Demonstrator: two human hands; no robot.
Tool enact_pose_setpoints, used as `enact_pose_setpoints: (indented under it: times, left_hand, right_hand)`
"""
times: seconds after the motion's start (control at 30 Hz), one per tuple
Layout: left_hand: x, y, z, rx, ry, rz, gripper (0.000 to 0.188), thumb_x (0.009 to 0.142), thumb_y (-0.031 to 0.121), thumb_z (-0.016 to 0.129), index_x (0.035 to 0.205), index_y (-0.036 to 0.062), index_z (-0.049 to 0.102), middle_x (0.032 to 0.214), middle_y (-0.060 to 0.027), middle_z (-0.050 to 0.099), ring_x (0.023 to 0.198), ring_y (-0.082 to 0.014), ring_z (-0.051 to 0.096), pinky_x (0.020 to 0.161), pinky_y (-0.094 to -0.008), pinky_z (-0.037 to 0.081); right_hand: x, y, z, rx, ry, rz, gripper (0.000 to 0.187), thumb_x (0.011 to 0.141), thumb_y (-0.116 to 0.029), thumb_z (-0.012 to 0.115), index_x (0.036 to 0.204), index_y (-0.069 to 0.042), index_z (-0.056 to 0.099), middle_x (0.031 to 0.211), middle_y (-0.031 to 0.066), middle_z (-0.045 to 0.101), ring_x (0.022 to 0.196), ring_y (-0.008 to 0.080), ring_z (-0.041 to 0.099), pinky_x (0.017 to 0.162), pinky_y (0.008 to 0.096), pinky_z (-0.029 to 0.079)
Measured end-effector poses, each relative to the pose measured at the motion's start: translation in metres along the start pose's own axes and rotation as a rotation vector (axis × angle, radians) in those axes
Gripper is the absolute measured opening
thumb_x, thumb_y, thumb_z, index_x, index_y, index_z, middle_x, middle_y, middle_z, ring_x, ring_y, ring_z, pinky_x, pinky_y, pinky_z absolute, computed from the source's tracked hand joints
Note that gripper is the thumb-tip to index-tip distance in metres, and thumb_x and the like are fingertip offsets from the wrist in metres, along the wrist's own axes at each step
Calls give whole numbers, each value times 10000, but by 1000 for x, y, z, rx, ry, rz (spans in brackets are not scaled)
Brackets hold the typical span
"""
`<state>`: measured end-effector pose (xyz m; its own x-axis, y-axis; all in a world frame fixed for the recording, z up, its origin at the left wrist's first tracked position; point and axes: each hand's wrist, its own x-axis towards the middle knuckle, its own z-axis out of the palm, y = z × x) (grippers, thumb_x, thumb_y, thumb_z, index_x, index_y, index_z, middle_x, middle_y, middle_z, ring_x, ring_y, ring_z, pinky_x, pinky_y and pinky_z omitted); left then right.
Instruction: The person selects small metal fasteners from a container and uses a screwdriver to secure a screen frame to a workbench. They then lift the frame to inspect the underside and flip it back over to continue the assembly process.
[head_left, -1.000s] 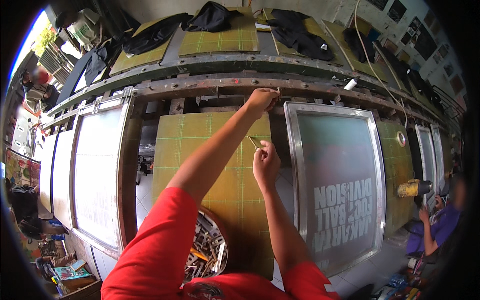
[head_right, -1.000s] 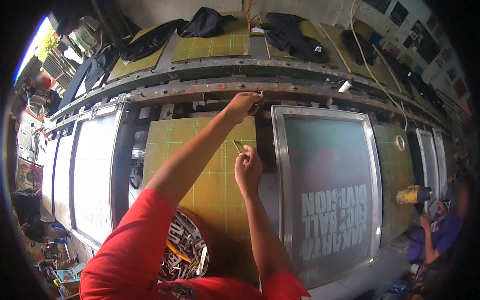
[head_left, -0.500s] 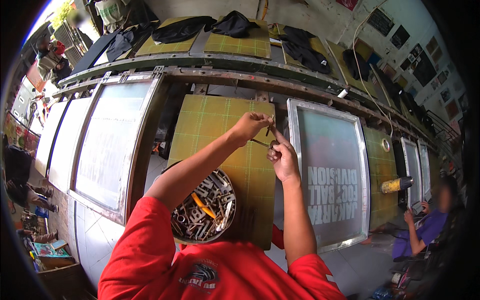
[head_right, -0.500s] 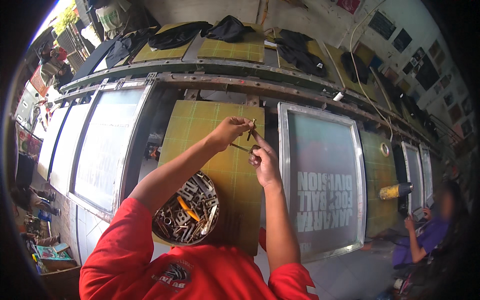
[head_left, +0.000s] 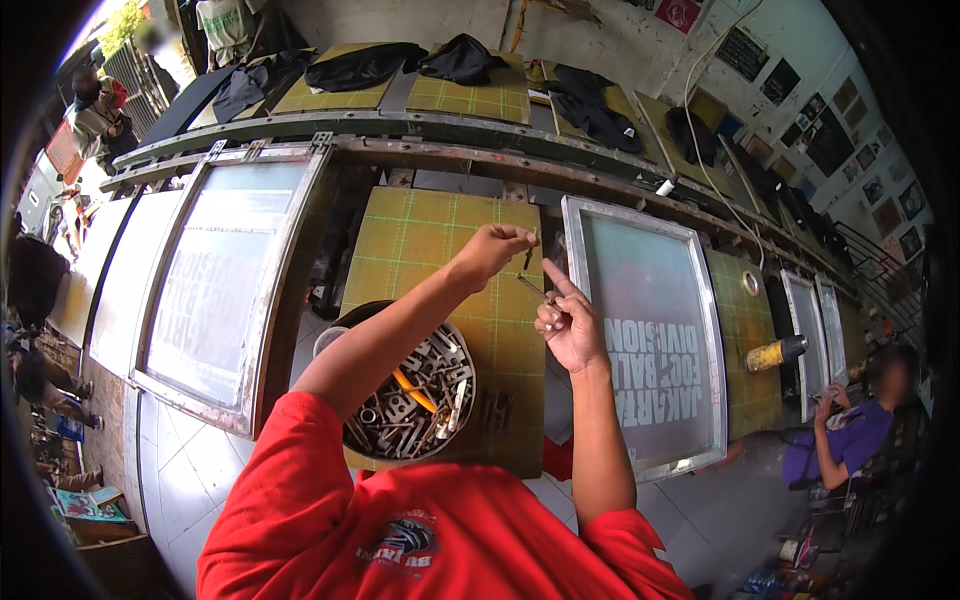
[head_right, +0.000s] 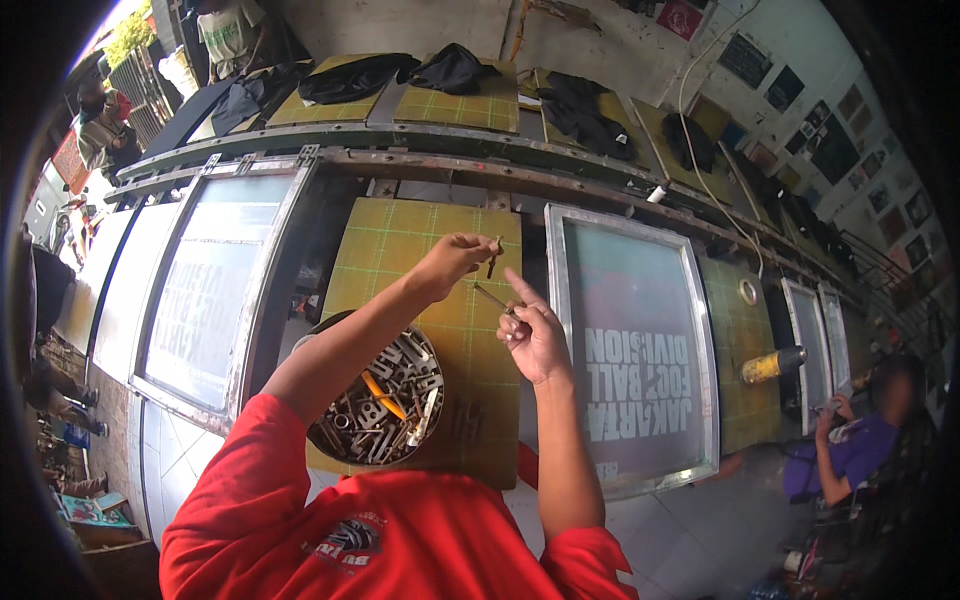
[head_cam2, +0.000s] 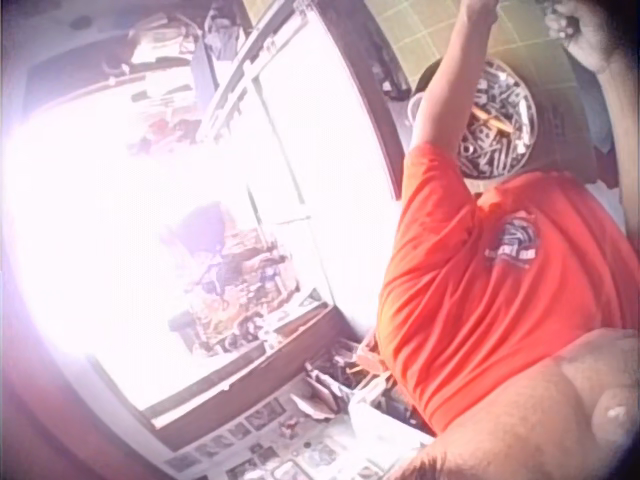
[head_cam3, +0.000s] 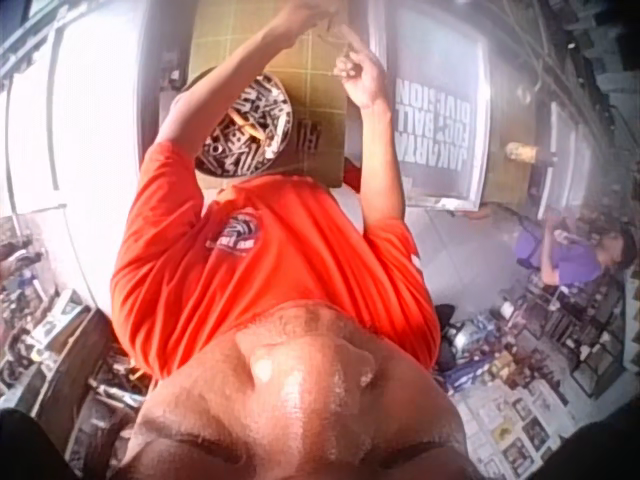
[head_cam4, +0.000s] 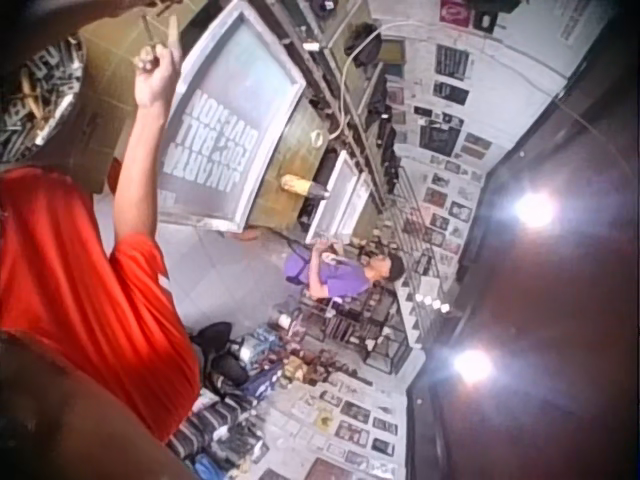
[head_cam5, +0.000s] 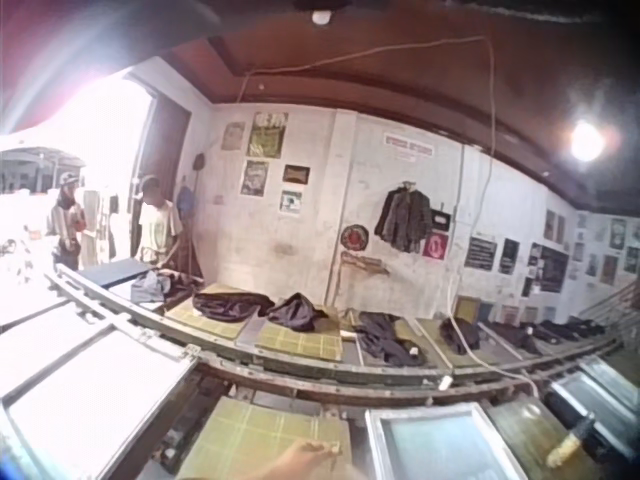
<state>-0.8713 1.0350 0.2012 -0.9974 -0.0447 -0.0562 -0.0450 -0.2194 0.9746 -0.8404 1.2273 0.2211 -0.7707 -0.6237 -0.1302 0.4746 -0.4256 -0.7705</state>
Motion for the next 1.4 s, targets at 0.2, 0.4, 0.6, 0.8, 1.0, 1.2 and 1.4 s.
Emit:
enact_pose_setpoints:
  times: [0.2, 0.4, 0.6, 0.8, 1.0, 1.2, 1.4]
  left_hand:
    - [-12, -3, 8, -40, -71, -48, 115, 885, 197, 627, 913, 102, 686, 866, 59, 642, 771, -49, 514, 720, -220, 382]
    - [-20, -6, 3, -106, 23, -39, 123, 864, 182, 655, 824, 68, 679, 735, 59, 592, 662, -44, 471, 606, -218, 363]
    - [-21, -12, 5, -71, -23, -36, 108, 865, 186, 651, 860, 81, 677, 804, 48, 621, 712, -47, 499, 662, -212, 373]
    - [-24, -13, 2, -70, -33, -55, 95, 867, 162, 645, 879, 73, 677, 812, 44, 627, 725, -50, 512, 684, -217, 397]
    - [-19, -19, -6, -24, -59, -1, 101, 869, 155, 644, 866, 59, 675, 797, 34, 626, 745, -51, 526, 692, -213, 408]
    - [-23, -17, 6, -12, -70, -4, 111, 870, 160, 644, 849, 56, 675, 781, 32, 620, 728, -59, 524, 674, -214, 404]
    - [-15, -28, -6, 18, -39, 23, 120, 868, 174, 647, 844, 61, 677, 764, 34, 615, 703, -49, 512, 648, -211, 391]
  right_hand:
    - [0, 7, -3, 71, -90, 74, 686, 806, -84, 482, 1451, -50, 250, 659, -35, 341, 599, 66, 348, 598, 222, 329]
    - [-16, -1, 3, 50, -92, 43, 714, 825, -74, 493, 1467, -53, 182, 633, -28, 370, 585, 72, 348, 599, 224, 320]
    - [-13, 6, -4, 104, -137, 138, 692, 825, -63, 493, 1455, -38, 207, 624, -35, 351, 594, 70, 348, 598, 223, 322]
    - [-14, 5, 3, 20, -62, 127, 665, 853, -56, 475, 1454, -23, 192, 655, -34, 336, 623, 73, 360, 604, 220, 335]
    - [-26, -1, 6, 7, -151, 124, 638, 858, -54, 469, 1447, -22, 223, 661, -35, 340, 624, 70, 365, 606, 226, 341]
    - [-14, 7, 2, 23, -135, 160, 665, 852, -35, 475, 1451, -2, 189, 668, -42, 353, 623, 70, 370, 598, 221, 338]
    - [-23, 0, 4, -16, -86, 111, 618, 867, -45, 484, 1431, 14, 241, 695, -33, 353, 630, 70, 354, 613, 218, 336]
